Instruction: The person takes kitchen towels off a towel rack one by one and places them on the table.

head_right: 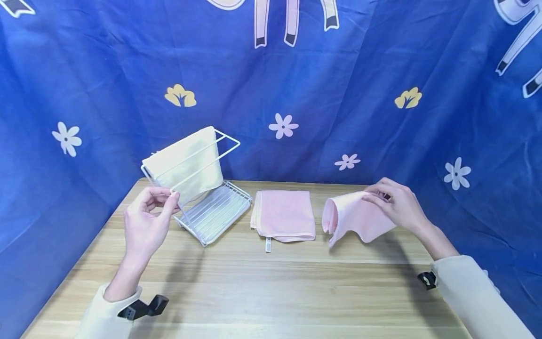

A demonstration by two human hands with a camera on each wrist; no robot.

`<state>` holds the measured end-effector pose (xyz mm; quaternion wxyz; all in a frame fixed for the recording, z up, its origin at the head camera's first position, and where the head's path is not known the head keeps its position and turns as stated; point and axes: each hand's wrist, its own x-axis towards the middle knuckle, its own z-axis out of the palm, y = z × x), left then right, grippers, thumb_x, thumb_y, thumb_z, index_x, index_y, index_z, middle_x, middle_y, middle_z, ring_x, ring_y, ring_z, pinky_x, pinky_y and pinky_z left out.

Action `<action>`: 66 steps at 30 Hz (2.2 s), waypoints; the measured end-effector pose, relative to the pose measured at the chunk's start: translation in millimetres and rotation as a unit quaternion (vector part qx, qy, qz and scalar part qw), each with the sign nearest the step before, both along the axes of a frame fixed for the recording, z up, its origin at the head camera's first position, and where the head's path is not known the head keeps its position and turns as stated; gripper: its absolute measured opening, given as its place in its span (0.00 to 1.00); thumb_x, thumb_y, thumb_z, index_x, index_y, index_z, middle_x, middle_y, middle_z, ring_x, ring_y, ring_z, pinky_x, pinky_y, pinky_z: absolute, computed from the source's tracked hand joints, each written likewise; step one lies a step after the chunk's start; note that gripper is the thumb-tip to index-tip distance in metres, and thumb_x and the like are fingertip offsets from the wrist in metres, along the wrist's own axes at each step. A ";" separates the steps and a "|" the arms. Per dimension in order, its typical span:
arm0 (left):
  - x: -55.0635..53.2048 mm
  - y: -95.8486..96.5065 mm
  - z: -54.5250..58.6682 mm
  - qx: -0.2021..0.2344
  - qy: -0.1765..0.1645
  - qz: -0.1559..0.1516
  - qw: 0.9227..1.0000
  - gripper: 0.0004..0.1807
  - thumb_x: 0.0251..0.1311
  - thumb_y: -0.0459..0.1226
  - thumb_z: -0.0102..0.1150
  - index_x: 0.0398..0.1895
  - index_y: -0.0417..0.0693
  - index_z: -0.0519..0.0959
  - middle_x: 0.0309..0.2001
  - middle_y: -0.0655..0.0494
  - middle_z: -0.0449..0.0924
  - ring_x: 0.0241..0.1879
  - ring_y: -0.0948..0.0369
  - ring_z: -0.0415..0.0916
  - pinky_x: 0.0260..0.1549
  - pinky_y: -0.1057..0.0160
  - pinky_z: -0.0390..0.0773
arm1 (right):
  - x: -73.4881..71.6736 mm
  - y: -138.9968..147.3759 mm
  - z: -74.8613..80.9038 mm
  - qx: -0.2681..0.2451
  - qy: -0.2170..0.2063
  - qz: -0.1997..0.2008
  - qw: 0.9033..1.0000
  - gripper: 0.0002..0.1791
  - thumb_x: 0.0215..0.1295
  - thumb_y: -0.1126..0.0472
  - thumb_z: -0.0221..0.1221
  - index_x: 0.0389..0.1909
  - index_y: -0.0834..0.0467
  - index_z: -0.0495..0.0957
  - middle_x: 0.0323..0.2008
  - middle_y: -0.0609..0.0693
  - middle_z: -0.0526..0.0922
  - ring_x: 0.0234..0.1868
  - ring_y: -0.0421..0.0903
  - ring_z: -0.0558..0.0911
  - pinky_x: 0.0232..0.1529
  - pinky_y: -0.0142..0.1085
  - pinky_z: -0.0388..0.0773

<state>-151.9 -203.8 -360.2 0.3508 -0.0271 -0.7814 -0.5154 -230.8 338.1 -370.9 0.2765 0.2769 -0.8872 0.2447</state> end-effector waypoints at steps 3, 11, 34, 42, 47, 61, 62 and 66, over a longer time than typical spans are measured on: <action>-0.1 0.0 0.3 0.000 -0.001 0.000 1.000 0.05 0.67 0.30 0.68 0.40 0.35 0.84 0.27 0.80 0.81 0.27 0.80 0.79 0.27 0.83 0.81 | 5.2 0.9 -2.0 0.004 -0.008 -0.003 1.000 0.15 0.51 0.73 0.77 0.35 0.53 0.89 0.29 0.39 0.82 0.30 0.23 0.72 0.31 0.19 0.70; -0.5 -0.4 -0.1 0.004 0.002 -0.004 1.000 0.05 0.67 0.30 0.68 0.39 0.34 0.84 0.27 0.80 0.81 0.27 0.79 0.80 0.27 0.82 0.82 | 13.6 3.0 -5.3 0.011 -0.015 0.011 1.000 0.16 0.50 0.74 0.76 0.35 0.51 0.89 0.29 0.37 0.80 0.30 0.25 0.72 0.30 0.20 0.70; 0.7 0.0 -0.1 0.004 0.003 -0.001 1.000 0.05 0.67 0.30 0.68 0.39 0.34 0.83 0.28 0.79 0.81 0.27 0.79 0.80 0.27 0.82 0.82 | 7.7 4.4 -13.9 0.087 -0.059 0.010 0.994 0.12 0.57 0.66 0.76 0.37 0.45 0.89 0.34 0.38 0.88 0.36 0.31 0.79 0.36 0.23 0.73; 1.3 -0.3 1.0 0.001 0.002 0.000 1.000 0.05 0.67 0.30 0.68 0.39 0.34 0.83 0.27 0.79 0.81 0.27 0.80 0.80 0.28 0.82 0.82 | -13.7 -1.5 -17.1 0.114 -0.072 -0.009 0.991 0.08 0.61 0.61 0.75 0.37 0.45 0.89 0.34 0.40 0.86 0.35 0.36 0.79 0.35 0.35 0.76; 1.4 0.3 1.3 0.000 0.001 0.000 1.000 0.05 0.67 0.29 0.68 0.39 0.34 0.83 0.27 0.79 0.81 0.27 0.80 0.80 0.27 0.82 0.82 | -28.2 -3.9 -22.3 0.125 -0.083 -0.017 0.989 0.06 0.63 0.59 0.73 0.37 0.44 0.88 0.33 0.39 0.83 0.30 0.36 0.75 0.32 0.33 0.72; 0.0 -0.7 -0.3 -0.009 0.002 0.004 1.000 0.04 0.67 0.30 0.68 0.39 0.35 0.83 0.27 0.52 0.87 0.26 0.81 0.79 0.27 0.82 0.82 | -58.1 -5.7 -39.5 0.158 -0.151 -0.057 0.974 0.07 0.71 0.49 0.68 0.43 0.45 0.88 0.40 0.46 0.87 0.39 0.47 0.85 0.39 0.52 0.83; -0.1 -0.7 -0.3 -0.008 0.002 0.003 1.000 0.05 0.67 0.30 0.68 0.39 0.35 0.83 0.27 0.56 0.86 0.26 0.81 0.79 0.27 0.82 0.82 | -60.3 -5.9 -41.5 0.154 -0.154 -0.050 0.975 0.07 0.71 0.50 0.68 0.43 0.47 0.89 0.40 0.47 0.88 0.40 0.48 0.85 0.40 0.51 0.83; -0.4 -0.5 -0.2 -0.006 0.002 0.001 1.000 0.05 0.66 0.30 0.68 0.39 0.34 0.83 0.27 0.73 0.82 0.26 0.80 0.80 0.27 0.82 0.82 | -69.4 -6.5 -49.3 0.136 -0.161 -0.028 0.977 0.06 0.71 0.55 0.68 0.42 0.52 0.89 0.38 0.51 0.88 0.38 0.49 0.84 0.40 0.46 0.80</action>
